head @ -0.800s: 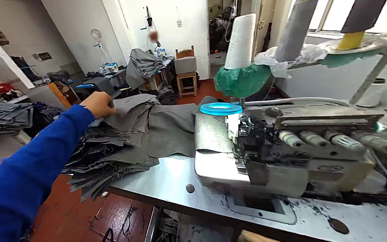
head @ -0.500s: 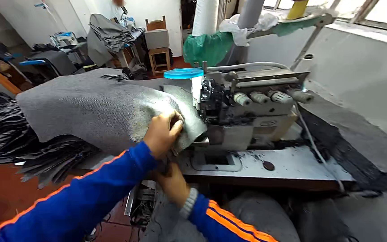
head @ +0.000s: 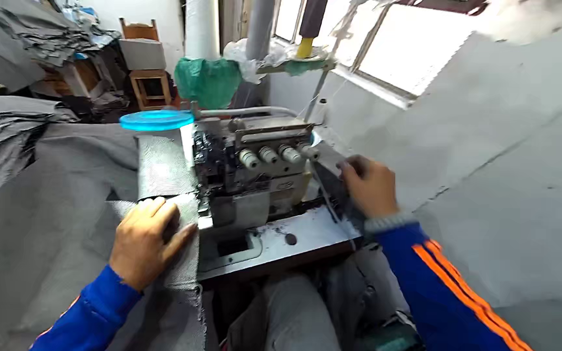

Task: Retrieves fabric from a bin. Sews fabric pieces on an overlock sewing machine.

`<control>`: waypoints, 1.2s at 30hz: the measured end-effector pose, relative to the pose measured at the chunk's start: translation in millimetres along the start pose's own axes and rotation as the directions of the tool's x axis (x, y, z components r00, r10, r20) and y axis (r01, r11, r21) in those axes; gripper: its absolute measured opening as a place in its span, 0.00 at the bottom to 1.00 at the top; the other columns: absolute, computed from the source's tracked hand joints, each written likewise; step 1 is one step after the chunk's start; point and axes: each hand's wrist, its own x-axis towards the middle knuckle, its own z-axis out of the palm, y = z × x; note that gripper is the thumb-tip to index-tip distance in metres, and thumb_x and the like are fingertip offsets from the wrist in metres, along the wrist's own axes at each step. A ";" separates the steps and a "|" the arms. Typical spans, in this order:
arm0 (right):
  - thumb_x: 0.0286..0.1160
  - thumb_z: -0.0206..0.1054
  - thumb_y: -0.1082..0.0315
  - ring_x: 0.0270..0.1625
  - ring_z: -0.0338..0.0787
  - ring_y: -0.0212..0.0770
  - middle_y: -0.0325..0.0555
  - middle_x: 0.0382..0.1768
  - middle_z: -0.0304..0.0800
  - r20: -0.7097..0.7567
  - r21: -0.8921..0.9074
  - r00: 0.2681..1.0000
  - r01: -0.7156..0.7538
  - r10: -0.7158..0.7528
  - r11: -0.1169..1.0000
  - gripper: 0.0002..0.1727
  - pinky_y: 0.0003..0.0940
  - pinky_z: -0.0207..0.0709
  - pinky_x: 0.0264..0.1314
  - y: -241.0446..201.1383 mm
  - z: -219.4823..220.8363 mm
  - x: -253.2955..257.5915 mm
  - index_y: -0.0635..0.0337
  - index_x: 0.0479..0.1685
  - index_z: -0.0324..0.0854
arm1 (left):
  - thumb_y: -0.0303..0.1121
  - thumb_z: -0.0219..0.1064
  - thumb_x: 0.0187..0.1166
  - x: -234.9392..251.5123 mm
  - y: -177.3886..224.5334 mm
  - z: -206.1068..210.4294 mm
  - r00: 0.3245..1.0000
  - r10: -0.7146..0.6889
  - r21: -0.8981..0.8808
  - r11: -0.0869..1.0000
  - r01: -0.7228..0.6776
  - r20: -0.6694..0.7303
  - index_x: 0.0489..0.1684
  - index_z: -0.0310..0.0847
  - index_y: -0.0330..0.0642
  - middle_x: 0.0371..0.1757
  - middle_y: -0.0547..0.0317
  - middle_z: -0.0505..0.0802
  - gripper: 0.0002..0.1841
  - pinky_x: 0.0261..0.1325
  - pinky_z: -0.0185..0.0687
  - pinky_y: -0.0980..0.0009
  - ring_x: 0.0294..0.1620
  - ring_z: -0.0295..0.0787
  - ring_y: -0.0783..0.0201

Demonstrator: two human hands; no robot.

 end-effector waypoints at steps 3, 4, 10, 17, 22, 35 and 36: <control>0.88 0.57 0.66 0.64 0.85 0.76 0.77 0.59 0.86 0.121 -0.177 0.981 -0.127 0.149 0.976 0.19 0.75 0.73 0.67 26.4 19.3 80.8 0.73 0.63 0.83 | 0.62 0.56 0.78 -1.4 -2.0 6.7 0.999 0.006 0.027 1.000 -0.005 -0.035 0.35 0.87 0.42 0.27 0.55 0.87 0.30 0.34 0.80 0.54 0.29 0.86 0.54; 0.86 0.61 0.64 0.69 0.81 0.78 0.78 0.64 0.82 0.191 -0.242 0.956 -0.173 0.221 0.955 0.21 0.77 0.70 0.70 37.6 34.0 99.8 0.73 0.65 0.83 | 0.64 0.55 0.78 -2.3 -2.1 7.6 0.999 0.007 0.042 0.999 -0.005 -0.043 0.40 0.89 0.42 0.30 0.53 0.89 0.31 0.36 0.82 0.53 0.31 0.87 0.52; 0.76 0.71 0.63 0.70 0.77 0.82 0.79 0.63 0.82 0.244 -0.381 0.930 -0.167 0.273 0.909 0.17 0.83 0.65 0.67 54.8 65.8 127.4 0.68 0.54 0.89 | 0.65 0.48 0.82 0.3 2.3 5.8 0.998 -0.049 0.074 0.996 0.046 0.045 0.52 0.91 0.44 0.58 0.48 0.93 0.35 0.68 0.76 0.43 0.63 0.88 0.45; 0.88 0.57 0.69 0.44 0.88 0.75 0.73 0.43 0.87 0.111 -0.052 0.986 0.129 -0.122 0.990 0.15 0.80 0.73 0.45 23.5 -8.1 40.0 0.72 0.62 0.76 | 0.39 0.61 0.84 21.9 -12.0 -14.6 0.975 -0.020 -0.361 0.927 0.100 0.221 0.40 0.86 0.45 0.38 0.64 0.88 0.10 0.59 0.78 0.62 0.49 0.85 0.65; 0.82 0.57 0.61 0.40 0.82 0.25 0.40 0.40 0.81 -0.092 0.147 0.951 0.305 -0.294 0.941 0.15 0.26 0.80 0.45 -5.6 -33.7 -15.4 0.64 0.55 0.74 | 0.36 0.65 0.81 23.9 -15.5 -9.2 0.982 0.001 -0.402 0.913 0.076 0.189 0.39 0.87 0.44 0.38 0.64 0.89 0.08 0.58 0.77 0.63 0.48 0.84 0.66; 0.73 0.72 0.67 0.62 0.89 0.63 0.63 0.58 0.89 0.045 -0.180 0.971 0.240 -0.236 0.954 0.20 0.62 0.81 0.64 39.8 -29.9 -44.7 0.66 0.62 0.85 | 0.50 0.56 0.82 13.6 -34.4 6.1 0.990 0.087 -0.237 0.970 -0.059 0.111 0.36 0.86 0.47 0.36 0.64 0.87 0.18 0.49 0.77 0.56 0.43 0.83 0.62; 0.68 0.76 0.67 0.65 0.88 0.62 0.59 0.59 0.90 0.117 -0.210 0.952 0.301 -0.281 0.930 0.22 0.63 0.80 0.67 48.0 -21.8 -62.5 0.63 0.63 0.86 | 0.50 0.56 0.82 13.3 -34.2 6.1 0.990 0.086 -0.229 0.972 -0.059 0.108 0.36 0.86 0.48 0.36 0.65 0.86 0.19 0.49 0.77 0.57 0.42 0.83 0.62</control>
